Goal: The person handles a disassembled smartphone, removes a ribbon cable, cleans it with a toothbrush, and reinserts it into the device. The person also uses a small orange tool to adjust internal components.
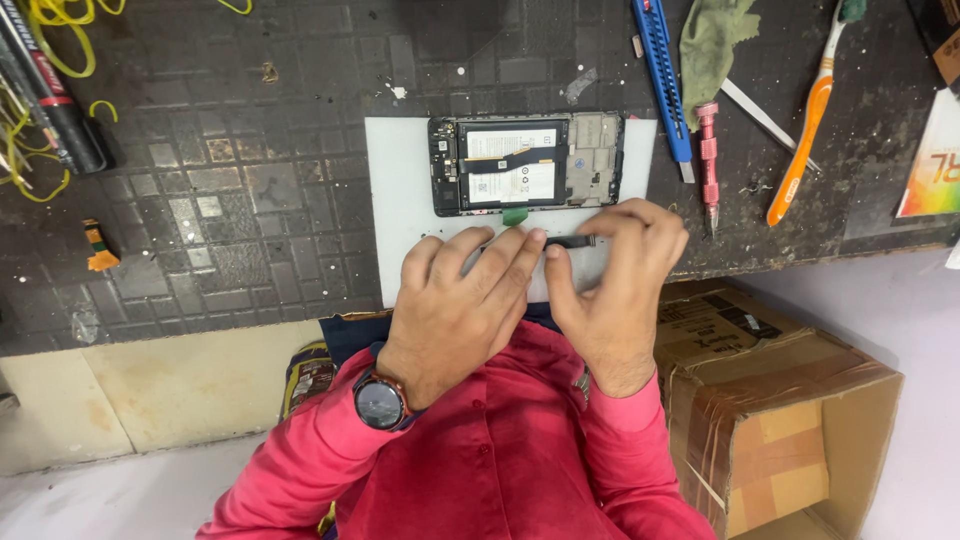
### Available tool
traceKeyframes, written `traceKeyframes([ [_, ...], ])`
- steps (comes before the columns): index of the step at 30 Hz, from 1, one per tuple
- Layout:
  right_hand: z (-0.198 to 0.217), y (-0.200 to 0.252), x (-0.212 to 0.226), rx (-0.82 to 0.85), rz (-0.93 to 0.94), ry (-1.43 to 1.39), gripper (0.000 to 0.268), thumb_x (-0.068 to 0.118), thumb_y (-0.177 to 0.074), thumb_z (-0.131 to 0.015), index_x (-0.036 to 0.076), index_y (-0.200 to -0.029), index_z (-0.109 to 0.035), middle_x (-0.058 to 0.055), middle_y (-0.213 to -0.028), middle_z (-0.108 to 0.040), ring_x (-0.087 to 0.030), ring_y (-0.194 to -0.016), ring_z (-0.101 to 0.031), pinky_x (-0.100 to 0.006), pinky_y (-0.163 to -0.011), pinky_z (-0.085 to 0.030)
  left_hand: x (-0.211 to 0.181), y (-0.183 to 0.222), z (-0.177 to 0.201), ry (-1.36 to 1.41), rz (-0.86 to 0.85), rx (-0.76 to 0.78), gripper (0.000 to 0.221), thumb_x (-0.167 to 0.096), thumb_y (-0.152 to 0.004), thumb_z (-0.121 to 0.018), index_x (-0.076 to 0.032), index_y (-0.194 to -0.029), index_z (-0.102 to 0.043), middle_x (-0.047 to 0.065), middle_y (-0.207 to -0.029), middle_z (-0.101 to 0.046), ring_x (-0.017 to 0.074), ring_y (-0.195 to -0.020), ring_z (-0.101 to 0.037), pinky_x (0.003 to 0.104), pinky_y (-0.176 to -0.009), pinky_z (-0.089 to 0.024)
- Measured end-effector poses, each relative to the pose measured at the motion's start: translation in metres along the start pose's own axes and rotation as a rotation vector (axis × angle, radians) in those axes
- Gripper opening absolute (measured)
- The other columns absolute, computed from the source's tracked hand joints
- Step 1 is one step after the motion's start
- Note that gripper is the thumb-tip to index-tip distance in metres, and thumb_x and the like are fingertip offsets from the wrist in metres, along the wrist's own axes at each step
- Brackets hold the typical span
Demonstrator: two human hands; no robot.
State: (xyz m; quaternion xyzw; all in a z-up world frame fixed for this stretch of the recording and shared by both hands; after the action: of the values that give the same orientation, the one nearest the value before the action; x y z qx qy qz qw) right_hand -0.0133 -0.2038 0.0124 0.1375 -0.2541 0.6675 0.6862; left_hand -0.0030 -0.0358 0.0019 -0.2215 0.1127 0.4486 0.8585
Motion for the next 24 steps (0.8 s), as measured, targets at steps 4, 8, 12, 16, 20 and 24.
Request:
traceKeyframes([
  [4,0.005,0.011,-0.013,-0.110,-0.129,-0.170,0.033,0.009,-0.094,-0.071,0.002,-0.122,-0.055,-0.014,-0.125,-0.049,-0.022,-0.106,-0.048,-0.035,-0.094,-0.044,-0.004,0.003,-0.001,0.000,0.024,0.059,0.046,-0.024,-0.100,-0.068,-0.008,-0.144,-0.062,0.001,-0.135,-0.060,0.0198,-0.121,-0.051,0.039,-0.102,-0.038],
  [8,0.009,0.021,-0.027,-0.251,-0.166,-0.188,0.028,0.005,-0.099,-0.066,0.002,-0.123,-0.052,-0.011,-0.123,-0.046,-0.018,-0.105,-0.047,-0.029,-0.087,-0.043,-0.013,0.000,0.000,-0.038,0.061,0.098,0.052,-0.024,-0.097,-0.067,-0.011,-0.146,-0.059,0.002,-0.132,-0.060,0.0203,-0.120,-0.052,0.040,-0.104,-0.039],
  [12,0.016,0.025,-0.043,-0.347,-0.217,-0.144,0.034,0.002,-0.099,-0.063,0.001,-0.131,-0.050,-0.011,-0.125,-0.043,-0.018,-0.110,-0.046,-0.030,-0.095,-0.042,-0.020,-0.003,0.004,-0.080,0.060,0.137,0.057,-0.019,-0.094,-0.061,-0.016,-0.151,-0.053,0.006,-0.131,-0.059,0.0247,-0.118,-0.052,0.044,-0.107,-0.039],
  [16,0.026,0.018,-0.056,-0.335,-0.237,0.018,0.030,-0.001,-0.101,-0.065,0.000,-0.129,-0.054,-0.013,-0.127,-0.048,-0.024,-0.118,-0.046,-0.034,-0.101,-0.040,-0.026,-0.008,0.002,-0.173,0.006,0.225,0.061,-0.016,-0.092,-0.054,-0.014,-0.153,-0.049,0.012,-0.131,-0.057,0.0303,-0.115,-0.051,0.045,-0.108,-0.039],
  [20,0.033,0.006,-0.066,-0.301,-0.214,0.091,0.025,0.000,-0.105,-0.066,0.001,-0.128,-0.057,-0.013,-0.127,-0.050,-0.026,-0.121,-0.046,-0.036,-0.103,-0.040,-0.032,-0.009,-0.002,-0.193,0.003,0.248,0.061,-0.017,-0.094,-0.052,-0.005,-0.154,-0.046,0.011,-0.139,-0.054,0.0270,-0.122,-0.051,0.041,-0.111,-0.039],
  [24,0.035,-0.002,-0.075,-0.293,-0.178,0.114,0.024,-0.001,-0.106,-0.060,0.001,-0.130,-0.056,-0.014,-0.126,-0.049,-0.027,-0.119,-0.044,-0.037,-0.102,-0.039,-0.038,-0.008,-0.006,-0.255,-0.033,0.233,0.060,-0.018,-0.097,-0.052,0.001,-0.154,-0.044,0.010,-0.146,-0.052,0.0236,-0.125,-0.050,0.037,-0.110,-0.040],
])
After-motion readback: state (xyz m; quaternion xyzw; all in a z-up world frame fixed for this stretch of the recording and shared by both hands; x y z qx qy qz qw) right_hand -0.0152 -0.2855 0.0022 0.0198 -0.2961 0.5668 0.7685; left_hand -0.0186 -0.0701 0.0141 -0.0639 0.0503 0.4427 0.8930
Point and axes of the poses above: each hand's wrist, its own y-axis away from the middle knuckle, its own z-axis out of the back of the hand, x = y × z, the point moved 2 cm from there along -y, towards the middle knuckle
